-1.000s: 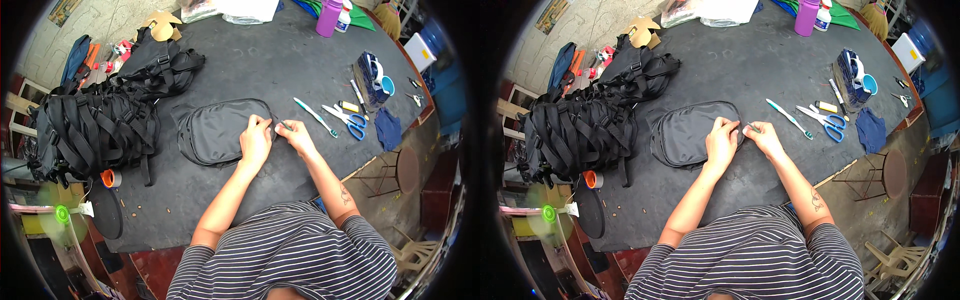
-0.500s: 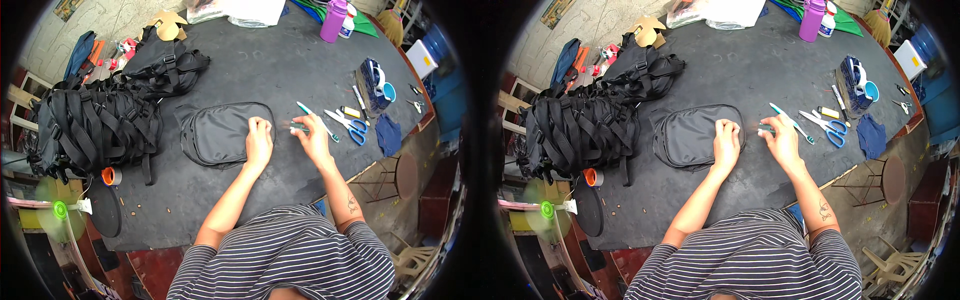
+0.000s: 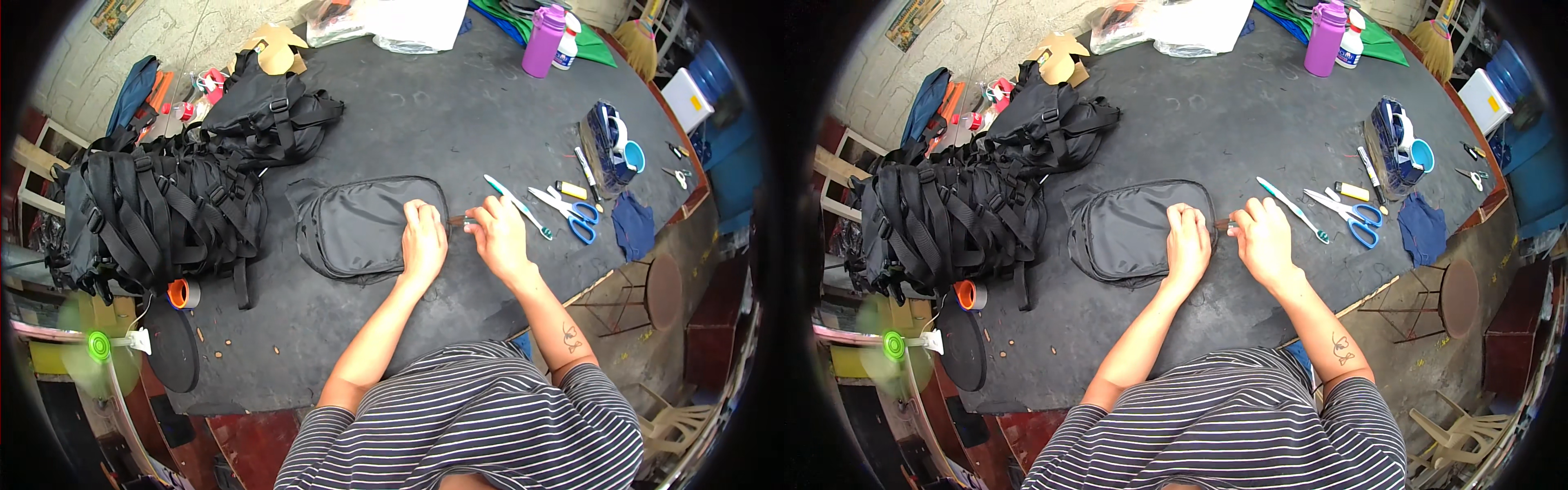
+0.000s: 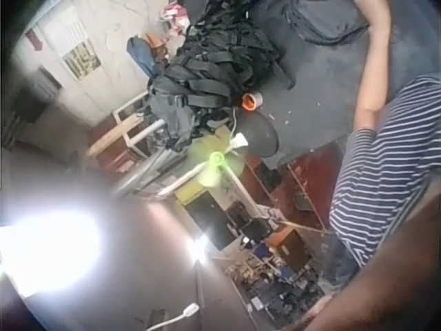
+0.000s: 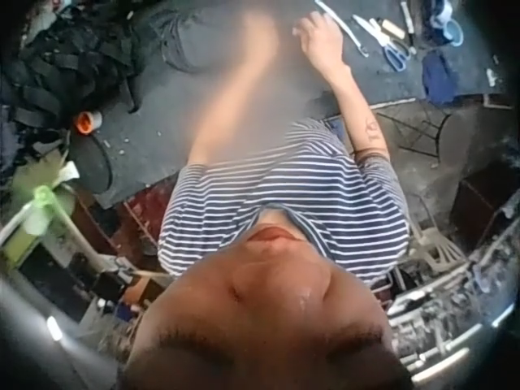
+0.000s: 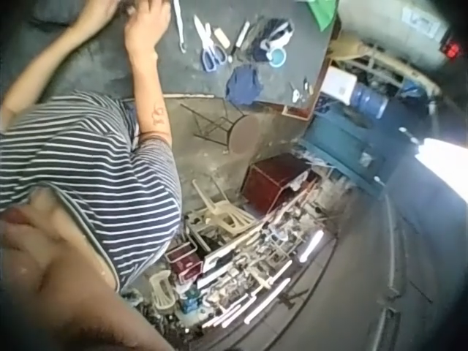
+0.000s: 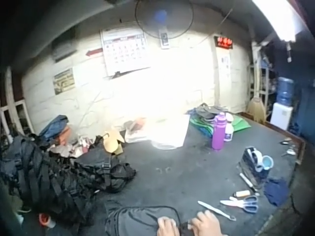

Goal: Cleaning and inspecting a black fabric bag using a brush and scissors.

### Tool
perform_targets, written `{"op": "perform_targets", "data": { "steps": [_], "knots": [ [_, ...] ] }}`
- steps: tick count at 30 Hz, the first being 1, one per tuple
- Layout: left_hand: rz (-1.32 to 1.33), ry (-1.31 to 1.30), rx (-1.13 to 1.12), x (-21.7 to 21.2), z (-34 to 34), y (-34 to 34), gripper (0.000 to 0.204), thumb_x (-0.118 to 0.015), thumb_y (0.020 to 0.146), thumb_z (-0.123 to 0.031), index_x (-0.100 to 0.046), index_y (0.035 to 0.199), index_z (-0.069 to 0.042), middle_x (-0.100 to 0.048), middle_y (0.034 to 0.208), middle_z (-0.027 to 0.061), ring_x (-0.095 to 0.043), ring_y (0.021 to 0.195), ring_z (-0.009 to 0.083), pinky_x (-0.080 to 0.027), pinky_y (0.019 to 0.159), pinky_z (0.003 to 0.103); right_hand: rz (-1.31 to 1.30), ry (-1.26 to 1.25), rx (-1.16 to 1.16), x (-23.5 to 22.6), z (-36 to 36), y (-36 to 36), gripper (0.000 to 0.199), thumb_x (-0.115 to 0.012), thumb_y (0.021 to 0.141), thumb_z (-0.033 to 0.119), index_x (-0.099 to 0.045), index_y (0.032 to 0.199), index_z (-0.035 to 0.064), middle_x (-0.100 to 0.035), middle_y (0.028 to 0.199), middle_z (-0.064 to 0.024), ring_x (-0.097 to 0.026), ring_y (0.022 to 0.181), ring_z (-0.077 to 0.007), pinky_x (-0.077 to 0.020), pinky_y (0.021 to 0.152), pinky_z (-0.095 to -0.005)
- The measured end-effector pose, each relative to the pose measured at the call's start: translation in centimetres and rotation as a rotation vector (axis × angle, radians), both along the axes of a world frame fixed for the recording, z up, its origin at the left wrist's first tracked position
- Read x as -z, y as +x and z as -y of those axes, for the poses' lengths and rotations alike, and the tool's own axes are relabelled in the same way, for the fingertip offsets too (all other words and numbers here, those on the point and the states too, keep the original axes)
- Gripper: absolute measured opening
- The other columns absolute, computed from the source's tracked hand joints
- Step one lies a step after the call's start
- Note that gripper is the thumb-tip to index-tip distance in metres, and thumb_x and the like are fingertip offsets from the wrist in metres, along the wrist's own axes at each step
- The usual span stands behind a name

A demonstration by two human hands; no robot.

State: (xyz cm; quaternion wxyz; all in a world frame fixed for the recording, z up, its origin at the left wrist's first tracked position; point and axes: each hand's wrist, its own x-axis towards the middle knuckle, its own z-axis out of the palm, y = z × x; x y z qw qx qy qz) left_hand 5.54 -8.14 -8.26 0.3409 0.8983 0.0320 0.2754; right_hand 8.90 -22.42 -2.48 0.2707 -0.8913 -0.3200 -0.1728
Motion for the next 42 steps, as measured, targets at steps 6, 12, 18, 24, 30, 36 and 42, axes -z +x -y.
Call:
{"op": "perform_targets", "data": {
  "steps": [6,12,18,24,30,36,42],
  "knots": [
    [0.026,-0.143,0.017,0.1,-0.2,-0.2,0.014,-0.052,0.081,0.004,-0.046,0.092,0.002,-0.042,0.101,0.0192,-0.056,0.079,0.0397,-0.046,0.065,0.047,0.035,0.017,-0.009,0.2,-0.5,0.0,0.016,-0.068,0.067,0.009,-0.063,0.082,0.0050,-0.049,0.076,-0.0076,-0.047,0.073,-0.0264,-0.0409,0.064,-0.0368],
    [0.023,-0.185,0.009,-2.0,-0.1,-1.0,0.017,-0.060,0.081,-0.011,-0.049,0.089,-0.001,-0.048,0.090,0.0156,-0.055,0.076,0.0341,-0.044,0.065,0.043,-0.028,0.248,0.097,1.4,-0.2,0.8,0.020,-0.064,0.072,0.005,-0.058,0.091,0.0039,-0.054,0.082,-0.0102,-0.053,0.075,-0.0297,-0.0430,0.067,-0.0400],
    [-0.051,0.266,0.141,-3.8,0.0,-1.4,0.017,-0.065,0.077,-0.018,-0.054,0.081,-0.004,-0.049,0.083,0.0114,-0.049,0.081,0.0303,-0.039,0.072,0.040,-0.618,0.697,0.122,3.8,1.5,2.1,0.032,-0.063,0.088,0.030,-0.041,0.086,0.0061,-0.041,0.075,-0.0004,-0.039,0.069,-0.0101,-0.0357,0.062,-0.0248],
    [0.478,-0.150,0.236,-11.6,-0.9,-1.3,0.021,-0.069,0.073,-0.003,-0.048,0.068,-0.003,-0.046,0.072,0.0090,-0.046,0.067,0.0256,-0.038,0.062,0.035,-1.292,1.461,-0.633,-3.0,-0.6,2.1,0.030,-0.065,0.086,0.026,-0.045,0.103,0.0120,-0.038,0.071,0.0059,-0.036,0.061,-0.0058,-0.0313,0.057,-0.0222],
    [0.321,-0.915,0.235,-11.7,-1.1,-0.4,0.019,-0.065,0.084,-0.005,-0.047,0.090,-0.004,-0.044,0.085,-0.0014,-0.043,0.076,0.0071,-0.040,0.071,0.021,-1.028,1.253,-0.613,-8.5,-3.5,3.2,0.039,-0.063,0.081,0.003,-0.047,0.117,0.0058,-0.039,0.068,0.0074,-0.035,0.058,-0.0019,-0.0275,0.052,-0.0179],
    [0.428,-0.947,0.225,-13.5,-3.2,-0.6,0.015,-0.052,0.091,-0.004,-0.054,0.106,0.000,-0.060,0.089,0.0049,-0.057,0.083,0.0116,-0.047,0.078,0.026,-1.089,1.393,-0.524,-8.2,-3.3,3.9,0.036,-0.057,0.081,0.000,-0.049,0.115,0.0063,-0.045,0.069,0.0083,-0.032,0.050,0.0003,-0.0272,0.047,-0.0165],
    [0.313,0.070,0.101,-18.1,-1.1,0.0,0.025,-0.071,0.069,-0.011,-0.069,0.093,-0.006,-0.063,0.101,0.0060,-0.046,0.113,0.0283,-0.035,0.097,0.041,-1.065,1.421,-0.542,-8.3,-3.4,3.6,0.035,-0.055,0.082,-0.001,-0.049,0.115,0.0055,-0.048,0.069,0.0069,-0.035,0.051,0.0006,-0.0296,0.047,-0.0146]
  ]
}}
